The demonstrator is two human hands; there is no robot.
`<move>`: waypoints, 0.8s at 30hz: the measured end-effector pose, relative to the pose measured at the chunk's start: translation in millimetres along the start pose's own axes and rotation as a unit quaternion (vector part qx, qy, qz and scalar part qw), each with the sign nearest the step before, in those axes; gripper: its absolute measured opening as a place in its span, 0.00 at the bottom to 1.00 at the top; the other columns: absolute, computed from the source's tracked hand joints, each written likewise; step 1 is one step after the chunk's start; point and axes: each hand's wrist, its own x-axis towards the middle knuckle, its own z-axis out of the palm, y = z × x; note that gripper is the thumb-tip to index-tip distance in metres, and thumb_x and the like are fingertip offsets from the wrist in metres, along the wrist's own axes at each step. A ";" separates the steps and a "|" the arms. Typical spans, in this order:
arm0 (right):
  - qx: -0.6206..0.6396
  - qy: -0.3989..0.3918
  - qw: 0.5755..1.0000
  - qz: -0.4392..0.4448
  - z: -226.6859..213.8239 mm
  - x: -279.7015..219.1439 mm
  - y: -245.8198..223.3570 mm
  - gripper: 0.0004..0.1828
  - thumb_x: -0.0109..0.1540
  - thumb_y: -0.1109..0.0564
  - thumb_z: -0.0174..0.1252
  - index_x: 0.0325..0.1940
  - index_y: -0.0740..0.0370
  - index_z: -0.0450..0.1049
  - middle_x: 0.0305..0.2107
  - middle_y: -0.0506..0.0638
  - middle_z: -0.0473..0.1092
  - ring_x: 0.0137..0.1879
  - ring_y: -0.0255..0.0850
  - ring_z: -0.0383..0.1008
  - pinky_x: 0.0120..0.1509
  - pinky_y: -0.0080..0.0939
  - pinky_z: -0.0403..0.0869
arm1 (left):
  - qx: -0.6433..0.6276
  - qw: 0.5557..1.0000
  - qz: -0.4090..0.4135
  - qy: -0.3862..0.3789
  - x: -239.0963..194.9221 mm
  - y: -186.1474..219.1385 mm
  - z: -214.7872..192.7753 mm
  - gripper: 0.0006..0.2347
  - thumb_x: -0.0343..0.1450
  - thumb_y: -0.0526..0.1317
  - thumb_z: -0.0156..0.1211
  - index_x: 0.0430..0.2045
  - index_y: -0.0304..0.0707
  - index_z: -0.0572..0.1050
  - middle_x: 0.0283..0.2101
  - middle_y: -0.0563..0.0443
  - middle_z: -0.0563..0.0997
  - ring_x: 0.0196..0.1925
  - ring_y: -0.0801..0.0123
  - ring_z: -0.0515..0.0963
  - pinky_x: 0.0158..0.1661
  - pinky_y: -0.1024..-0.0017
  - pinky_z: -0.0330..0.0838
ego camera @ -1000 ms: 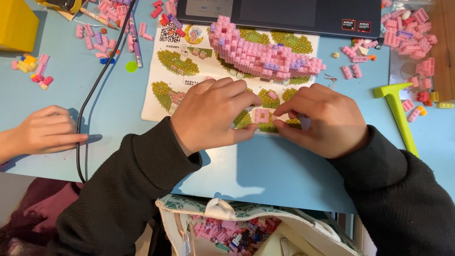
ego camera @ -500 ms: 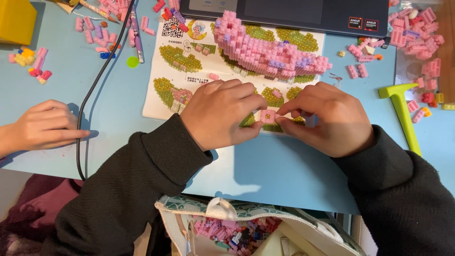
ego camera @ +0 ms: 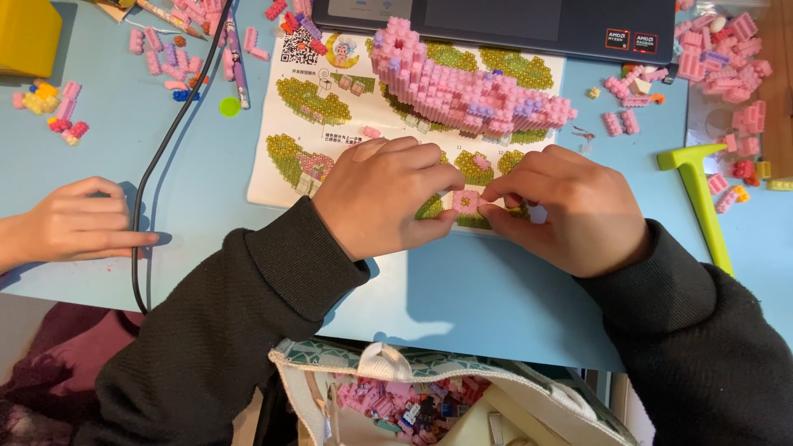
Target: The person assembles small pink and purple plastic bricks into a curved structure by following a printed instruction sheet. They repeatedly reach into a tote bag to retrieve bricks, connect them by hand, and occasionally flip the instruction sheet to view the next steps.
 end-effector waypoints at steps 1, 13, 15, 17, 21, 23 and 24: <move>-0.011 0.000 1.000 0.002 0.8 -0.7 0.4 0.02 0.61 0.58 0.64 0.37 0.54 0.78 0.26 0.44 0.70 0.30 0.42 0.66 0.33 0.41 0.66 | -0.004 1.000 -0.001 -0.009 0.2 0.0 -0.3 0.10 0.66 0.50 0.61 0.36 0.49 0.77 0.34 0.58 0.78 0.38 0.62 0.77 0.33 0.58 0.70; -0.194 -0.167 0.966 0.028 -7.0 22.0 -7.9 0.06 0.61 0.49 0.57 0.33 0.50 0.74 0.27 0.44 0.69 0.38 0.47 0.71 0.31 0.52 0.69 | -0.007 0.999 -0.012 -0.032 0.7 0.1 -1.3 0.11 0.67 0.51 0.57 0.34 0.49 0.78 0.31 0.56 0.76 0.38 0.59 0.76 0.33 0.56 0.68; -0.234 -0.202 0.950 0.033 -9.3 28.6 -9.3 0.09 0.62 0.50 0.54 0.28 0.51 0.72 0.26 0.44 0.68 0.38 0.47 0.71 0.32 0.51 0.70 | -0.009 0.999 -0.021 -0.046 1.8 -0.1 -2.7 0.11 0.66 0.52 0.56 0.33 0.50 0.77 0.31 0.56 0.76 0.38 0.59 0.76 0.34 0.55 0.68; -0.202 -0.232 0.951 0.017 -12.3 31.7 -6.3 0.11 0.64 0.52 0.52 0.26 0.48 0.71 0.24 0.44 0.68 0.35 0.48 0.69 0.32 0.52 0.69 | -0.014 0.997 -0.036 -0.068 1.7 -0.2 -3.3 0.12 0.65 0.52 0.55 0.35 0.52 0.78 0.32 0.56 0.75 0.40 0.60 0.75 0.36 0.55 0.67; -0.090 -0.229 0.965 0.089 -14.0 27.2 11.3 0.08 0.59 0.43 0.58 0.32 0.42 0.79 0.27 0.39 0.73 0.37 0.41 0.72 0.34 0.48 0.70 | -0.017 0.999 -0.020 -0.047 -0.5 -3.7 -0.9 0.11 0.68 0.51 0.55 0.36 0.51 0.79 0.31 0.56 0.75 0.38 0.62 0.76 0.32 0.57 0.67; 0.046 -0.146 0.986 0.059 -10.2 18.7 21.3 0.05 0.55 0.50 0.65 0.34 0.46 0.81 0.22 0.39 0.72 0.29 0.35 0.70 0.32 0.37 0.69 | -0.004 1.000 0.003 -0.009 -1.3 -4.3 -1.4 0.11 0.68 0.51 0.59 0.36 0.50 0.79 0.32 0.57 0.74 0.37 0.62 0.76 0.32 0.57 0.67; 0.048 -0.146 0.986 0.058 -9.5 18.5 21.6 0.05 0.55 0.50 0.65 0.34 0.46 0.81 0.22 0.39 0.72 0.29 0.35 0.70 0.32 0.37 0.69 | -0.004 1.000 0.002 -0.011 -1.4 -7.1 -5.3 0.11 0.68 0.51 0.59 0.36 0.50 0.79 0.32 0.57 0.74 0.37 0.62 0.76 0.32 0.57 0.67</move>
